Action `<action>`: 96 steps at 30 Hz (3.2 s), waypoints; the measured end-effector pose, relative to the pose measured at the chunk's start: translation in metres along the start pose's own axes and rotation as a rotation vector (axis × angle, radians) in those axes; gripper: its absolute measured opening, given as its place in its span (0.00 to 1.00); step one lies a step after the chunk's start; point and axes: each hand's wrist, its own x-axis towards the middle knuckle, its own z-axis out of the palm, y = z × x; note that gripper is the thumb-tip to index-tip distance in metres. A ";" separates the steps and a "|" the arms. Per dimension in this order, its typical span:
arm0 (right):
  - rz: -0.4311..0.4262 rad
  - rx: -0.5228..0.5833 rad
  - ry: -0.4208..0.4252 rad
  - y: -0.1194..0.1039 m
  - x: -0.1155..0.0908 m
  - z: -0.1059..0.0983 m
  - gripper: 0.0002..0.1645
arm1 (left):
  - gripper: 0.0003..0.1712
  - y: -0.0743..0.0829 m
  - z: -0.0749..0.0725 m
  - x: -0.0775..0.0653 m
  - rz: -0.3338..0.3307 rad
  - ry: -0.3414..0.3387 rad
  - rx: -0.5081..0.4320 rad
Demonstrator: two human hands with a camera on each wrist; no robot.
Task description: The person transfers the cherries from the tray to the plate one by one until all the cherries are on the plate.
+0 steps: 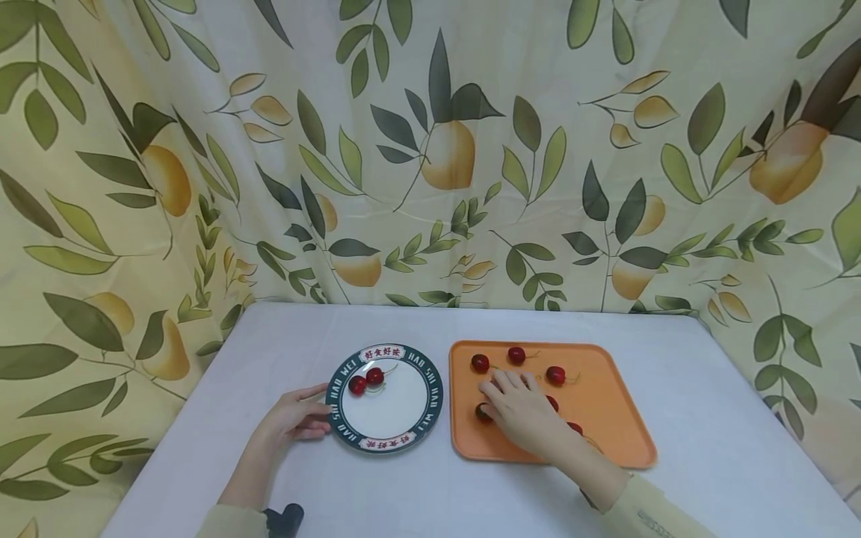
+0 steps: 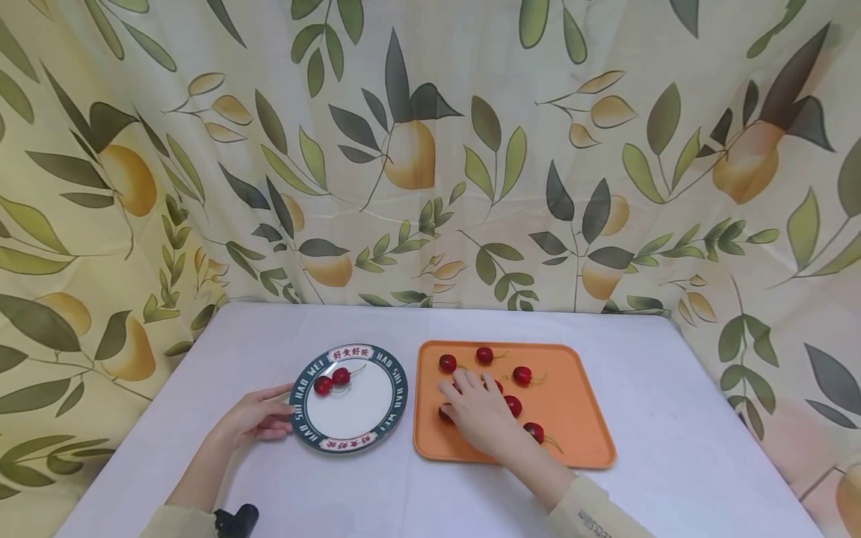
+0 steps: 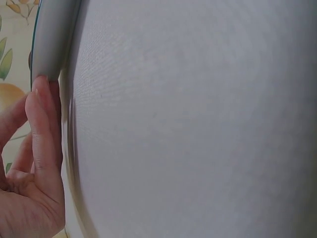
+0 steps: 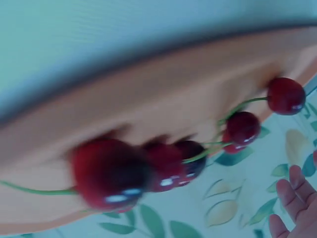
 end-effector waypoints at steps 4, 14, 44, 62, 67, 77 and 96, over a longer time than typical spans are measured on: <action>0.009 -0.024 0.052 0.010 -0.016 0.005 0.19 | 0.34 0.001 -0.001 -0.001 -0.007 0.004 -0.001; 0.111 0.012 0.034 0.032 -0.050 0.011 0.18 | 0.33 -0.001 0.000 -0.002 0.008 0.003 0.004; 0.330 -0.002 -0.194 0.082 -0.125 0.004 0.20 | 0.32 -0.003 0.000 0.003 0.028 0.009 0.010; 0.298 -0.038 -0.246 0.088 -0.122 0.011 0.14 | 0.32 -0.003 0.000 0.003 0.023 0.010 0.018; 0.286 -0.030 -0.226 0.088 -0.121 0.012 0.11 | 0.32 -0.003 0.000 0.003 0.022 0.013 0.020; 0.255 -0.039 -0.257 0.090 -0.120 0.015 0.12 | 0.32 -0.003 -0.001 0.005 0.015 0.020 0.018; 0.151 -0.005 -0.131 0.082 -0.089 -0.005 0.13 | 0.32 -0.003 0.000 0.005 0.018 0.005 0.014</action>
